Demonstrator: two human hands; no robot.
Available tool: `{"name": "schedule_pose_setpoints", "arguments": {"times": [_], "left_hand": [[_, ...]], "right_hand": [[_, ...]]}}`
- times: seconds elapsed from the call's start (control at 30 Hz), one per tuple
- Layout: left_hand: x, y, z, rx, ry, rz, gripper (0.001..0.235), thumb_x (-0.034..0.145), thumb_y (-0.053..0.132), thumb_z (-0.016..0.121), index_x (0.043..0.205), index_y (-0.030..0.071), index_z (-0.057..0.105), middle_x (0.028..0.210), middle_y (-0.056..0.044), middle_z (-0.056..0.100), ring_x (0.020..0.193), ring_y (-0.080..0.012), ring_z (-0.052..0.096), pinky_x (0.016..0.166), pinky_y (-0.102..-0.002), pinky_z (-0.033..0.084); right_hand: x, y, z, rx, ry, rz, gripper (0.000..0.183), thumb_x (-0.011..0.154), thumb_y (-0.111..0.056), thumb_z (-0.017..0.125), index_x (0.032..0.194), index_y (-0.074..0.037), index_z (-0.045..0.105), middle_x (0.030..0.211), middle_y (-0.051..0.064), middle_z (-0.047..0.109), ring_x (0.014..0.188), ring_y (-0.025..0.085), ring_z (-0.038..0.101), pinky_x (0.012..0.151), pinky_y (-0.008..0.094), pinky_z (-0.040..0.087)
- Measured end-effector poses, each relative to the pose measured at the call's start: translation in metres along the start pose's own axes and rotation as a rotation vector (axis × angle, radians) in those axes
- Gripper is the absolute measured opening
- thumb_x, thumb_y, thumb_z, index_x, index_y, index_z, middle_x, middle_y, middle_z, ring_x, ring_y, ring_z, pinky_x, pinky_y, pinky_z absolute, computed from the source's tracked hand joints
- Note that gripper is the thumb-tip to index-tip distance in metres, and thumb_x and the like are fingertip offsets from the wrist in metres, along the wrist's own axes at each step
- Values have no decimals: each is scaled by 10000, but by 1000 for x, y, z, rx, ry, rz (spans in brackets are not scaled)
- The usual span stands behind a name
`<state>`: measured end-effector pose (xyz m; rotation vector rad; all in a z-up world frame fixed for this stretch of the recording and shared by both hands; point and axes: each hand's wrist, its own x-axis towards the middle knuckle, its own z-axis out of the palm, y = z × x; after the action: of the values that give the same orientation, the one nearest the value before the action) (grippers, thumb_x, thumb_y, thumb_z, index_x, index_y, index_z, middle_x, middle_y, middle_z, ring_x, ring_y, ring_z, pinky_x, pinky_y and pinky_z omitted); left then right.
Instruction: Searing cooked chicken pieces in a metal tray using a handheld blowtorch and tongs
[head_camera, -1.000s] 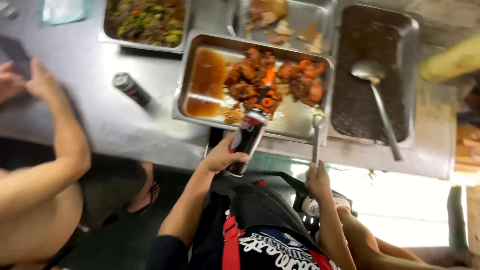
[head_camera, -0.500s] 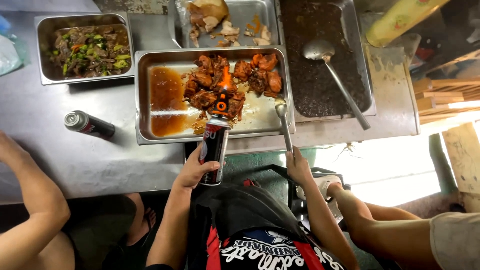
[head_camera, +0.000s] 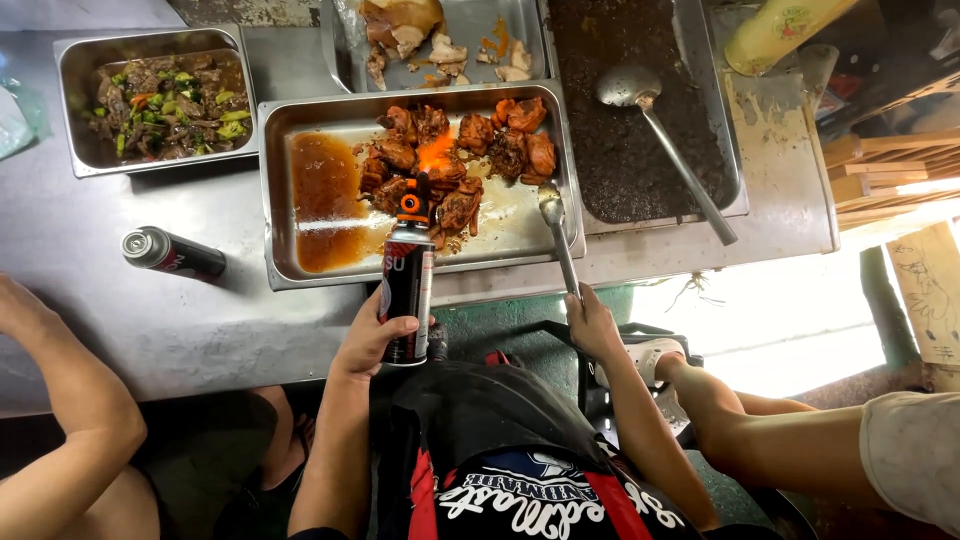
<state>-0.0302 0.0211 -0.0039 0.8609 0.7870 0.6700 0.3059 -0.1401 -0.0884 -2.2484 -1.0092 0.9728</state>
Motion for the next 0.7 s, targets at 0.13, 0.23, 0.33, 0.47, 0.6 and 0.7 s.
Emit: {"name": "schedule_pose_setpoints", "arguments": {"times": [0.13, 0.23, 0.33, 0.47, 0.6, 0.7], "left_hand": [[-9, 12, 8, -7, 11, 0, 576, 614, 100, 885, 1148, 83, 672, 925, -100, 713, 843, -201, 678, 782, -403, 580], [-8, 8, 5, -3, 7, -1, 574, 617, 95, 876, 1152, 82, 671, 935, -100, 712, 849, -195, 672, 785, -408, 580], [-4, -3, -2, -59, -47, -7, 550, 628, 68, 869, 1135, 48, 656, 864, -188, 708, 725, -300, 724, 619, -479, 634], [-13, 0, 8, -34, -42, -8, 571, 616, 55, 870, 1148, 43, 664, 896, -183, 715, 758, -288, 711, 640, -519, 630], [-15, 5, 12, -72, -58, -32, 541, 631, 70, 873, 1123, 26, 652, 859, -226, 711, 701, -345, 728, 583, -536, 640], [-18, 2, 13, -84, -58, -46, 556, 620, 59, 868, 1130, 21, 651, 860, -232, 702, 697, -358, 721, 567, -563, 640]], "right_hand": [[2, 4, 2, -8, 0, 0, 546, 1012, -501, 420, 1394, -132, 544, 758, 150, 719, 868, 444, 712, 841, 589, 500], [0, 4, 1, -4, -2, -2, 542, 1014, -495, 428, 1397, -129, 541, 763, 145, 723, 875, 435, 715, 848, 583, 502], [-3, 1, -2, -3, -7, -3, 541, 1013, -494, 428, 1391, -124, 544, 759, 145, 717, 866, 433, 713, 845, 576, 504], [-2, 1, -1, -5, 0, -10, 537, 1015, -494, 429, 1394, -131, 545, 764, 140, 722, 874, 430, 715, 850, 579, 504], [1, 5, 0, -9, 9, -23, 537, 1023, -487, 429, 1387, -111, 548, 761, 152, 717, 873, 444, 710, 838, 587, 500], [2, 6, 0, -10, -4, -26, 562, 1019, -508, 422, 1397, -107, 534, 759, 149, 714, 860, 433, 710, 835, 579, 500]]}}
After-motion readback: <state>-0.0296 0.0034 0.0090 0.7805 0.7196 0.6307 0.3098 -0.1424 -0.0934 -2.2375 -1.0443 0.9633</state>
